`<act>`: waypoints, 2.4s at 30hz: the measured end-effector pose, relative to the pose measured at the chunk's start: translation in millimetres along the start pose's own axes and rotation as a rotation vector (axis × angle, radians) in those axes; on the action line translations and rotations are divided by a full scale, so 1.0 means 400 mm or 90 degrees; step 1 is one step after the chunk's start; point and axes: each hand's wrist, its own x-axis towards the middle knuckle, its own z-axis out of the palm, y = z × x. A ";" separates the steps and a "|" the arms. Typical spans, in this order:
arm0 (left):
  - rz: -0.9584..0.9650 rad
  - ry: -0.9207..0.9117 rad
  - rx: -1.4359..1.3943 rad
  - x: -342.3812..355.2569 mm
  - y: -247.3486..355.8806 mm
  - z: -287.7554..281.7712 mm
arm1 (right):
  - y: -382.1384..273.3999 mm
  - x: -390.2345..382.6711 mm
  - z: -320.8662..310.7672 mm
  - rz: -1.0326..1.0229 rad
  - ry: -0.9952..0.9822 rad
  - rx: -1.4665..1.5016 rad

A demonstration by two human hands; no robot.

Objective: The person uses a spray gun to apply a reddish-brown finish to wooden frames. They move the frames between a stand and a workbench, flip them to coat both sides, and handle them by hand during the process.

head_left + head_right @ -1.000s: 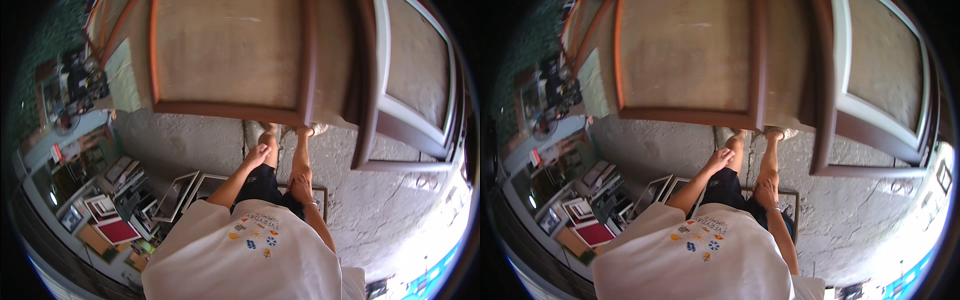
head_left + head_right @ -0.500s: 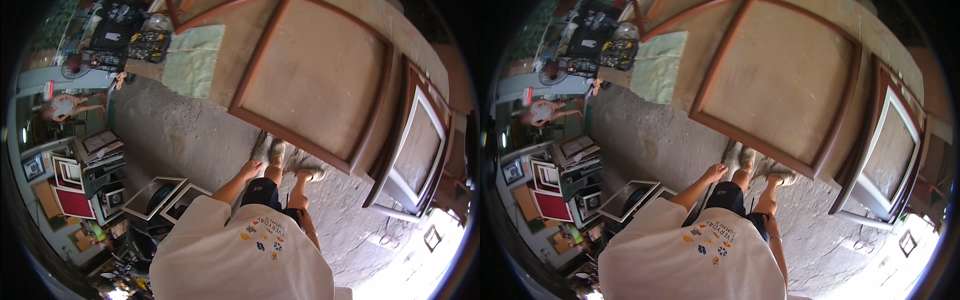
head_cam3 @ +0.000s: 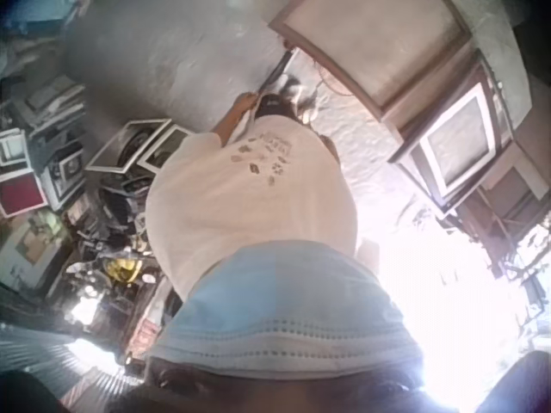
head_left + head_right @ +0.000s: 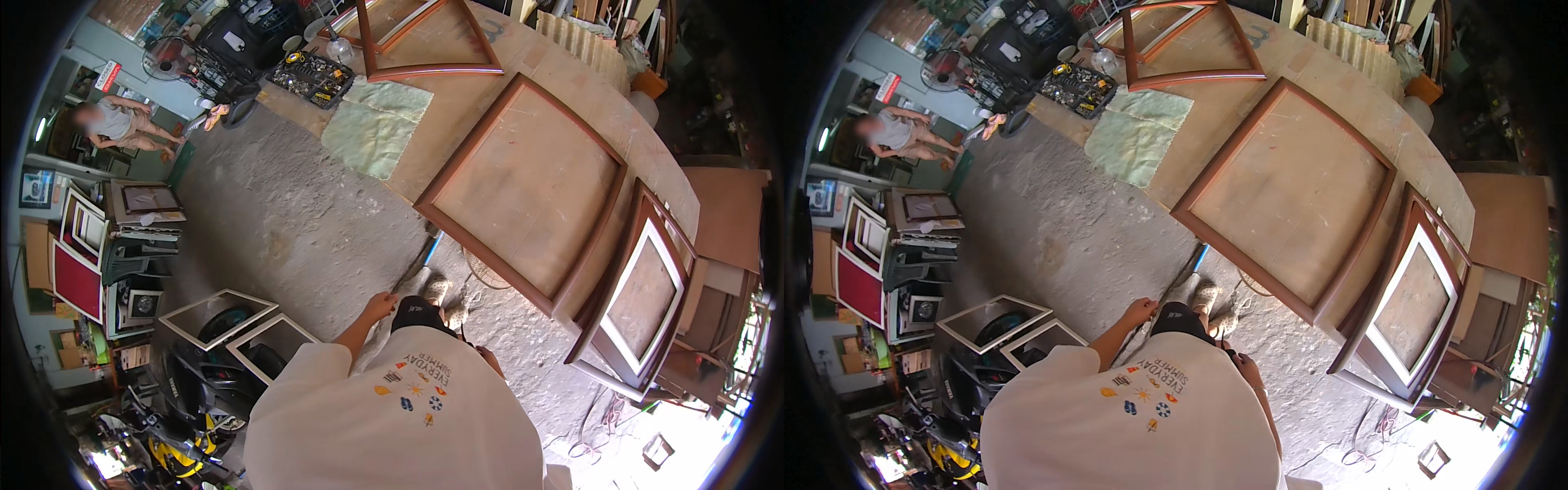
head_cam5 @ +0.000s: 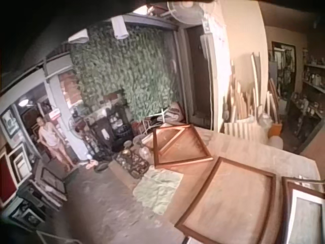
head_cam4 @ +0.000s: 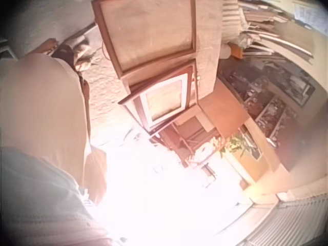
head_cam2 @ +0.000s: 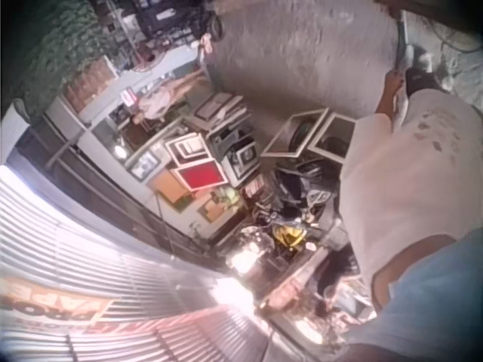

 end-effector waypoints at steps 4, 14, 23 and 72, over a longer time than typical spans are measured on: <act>-0.032 0.027 -0.019 -0.070 -0.152 0.035 | 0.073 0.080 0.021 -0.026 -0.047 -0.068; 0.085 0.254 -0.075 -0.153 -0.233 0.011 | 0.247 0.107 0.047 -0.057 -0.035 -0.101; 0.486 0.432 -0.031 0.070 0.391 -0.381 | -0.003 0.121 0.117 -0.032 -0.046 -0.147; 0.744 0.093 0.382 0.596 0.808 -0.618 | -1.825 0.892 -0.166 -0.345 0.362 -0.331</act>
